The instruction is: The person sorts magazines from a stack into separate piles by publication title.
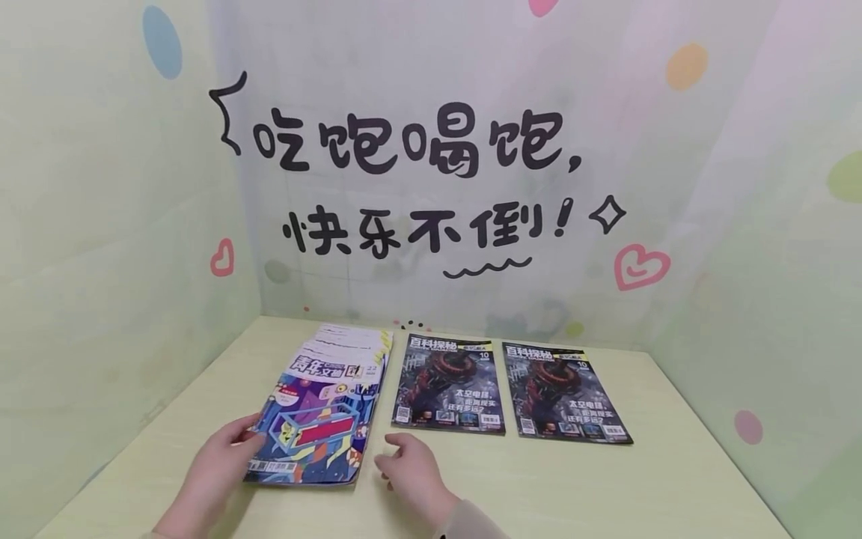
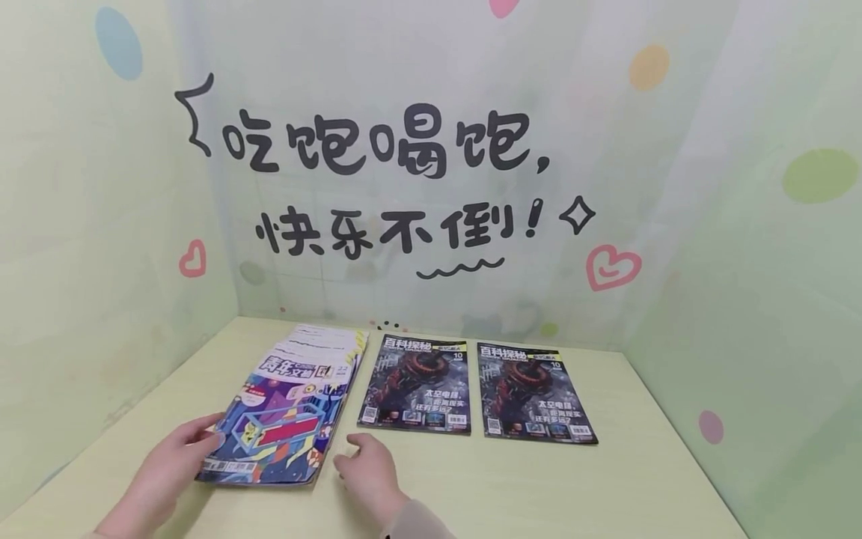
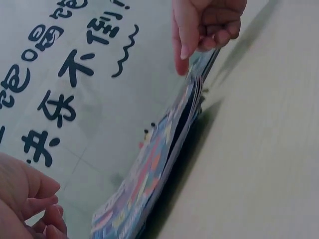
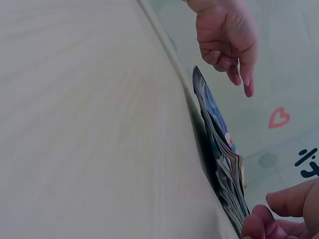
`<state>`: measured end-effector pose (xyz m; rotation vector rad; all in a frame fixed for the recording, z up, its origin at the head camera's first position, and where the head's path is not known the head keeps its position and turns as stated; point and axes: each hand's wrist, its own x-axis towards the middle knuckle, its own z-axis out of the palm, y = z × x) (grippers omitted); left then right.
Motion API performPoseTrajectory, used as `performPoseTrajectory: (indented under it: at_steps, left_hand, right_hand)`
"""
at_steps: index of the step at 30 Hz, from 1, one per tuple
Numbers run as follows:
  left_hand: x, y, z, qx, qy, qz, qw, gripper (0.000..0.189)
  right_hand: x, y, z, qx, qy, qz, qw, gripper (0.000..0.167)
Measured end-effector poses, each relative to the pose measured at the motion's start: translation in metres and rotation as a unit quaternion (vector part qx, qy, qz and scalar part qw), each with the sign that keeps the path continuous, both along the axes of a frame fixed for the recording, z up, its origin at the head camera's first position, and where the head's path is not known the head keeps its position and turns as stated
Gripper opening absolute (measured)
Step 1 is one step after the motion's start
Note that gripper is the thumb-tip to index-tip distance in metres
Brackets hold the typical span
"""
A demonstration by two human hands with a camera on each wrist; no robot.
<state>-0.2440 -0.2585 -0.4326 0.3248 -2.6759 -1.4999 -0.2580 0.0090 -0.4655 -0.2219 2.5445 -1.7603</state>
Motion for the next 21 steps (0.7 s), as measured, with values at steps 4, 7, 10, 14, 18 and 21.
performPoseTrajectory:
  at_steps: [4,7,10,14,18,21]
  left_hand:
    - [-0.002,0.046,0.01,0.035,0.007,-0.024,0.9991,0.055]
    - [-0.006,0.084,0.01,0.046,0.037,-0.045,0.9973,0.049]
    - [-0.013,0.12,0.005,0.077,0.052,-0.063,0.9936,0.042]
    - [-0.023,0.157,-0.004,0.103,0.044,-0.088,0.9898,0.038]
    - [-0.031,0.181,-0.012,0.076,0.066,-0.111,0.9888,0.036]
    - [-0.038,0.195,-0.019,0.054,0.091,-0.099,0.9894,0.037]
  right_hand:
    - [-0.008,0.022,0.002,0.011,0.019,-0.021,0.9995,0.037]
    - [-0.013,0.04,0.004,0.019,0.023,-0.042,0.9987,0.035]
    - [-0.019,0.06,0.005,0.028,0.023,-0.067,0.9971,0.034]
    - [-0.025,0.084,0.005,0.036,0.03,-0.101,0.9938,0.035]
    - [-0.031,0.106,0.003,0.046,0.041,-0.147,0.9872,0.033]
    - [-0.034,0.119,0.003,0.068,0.055,-0.184,0.979,0.03]
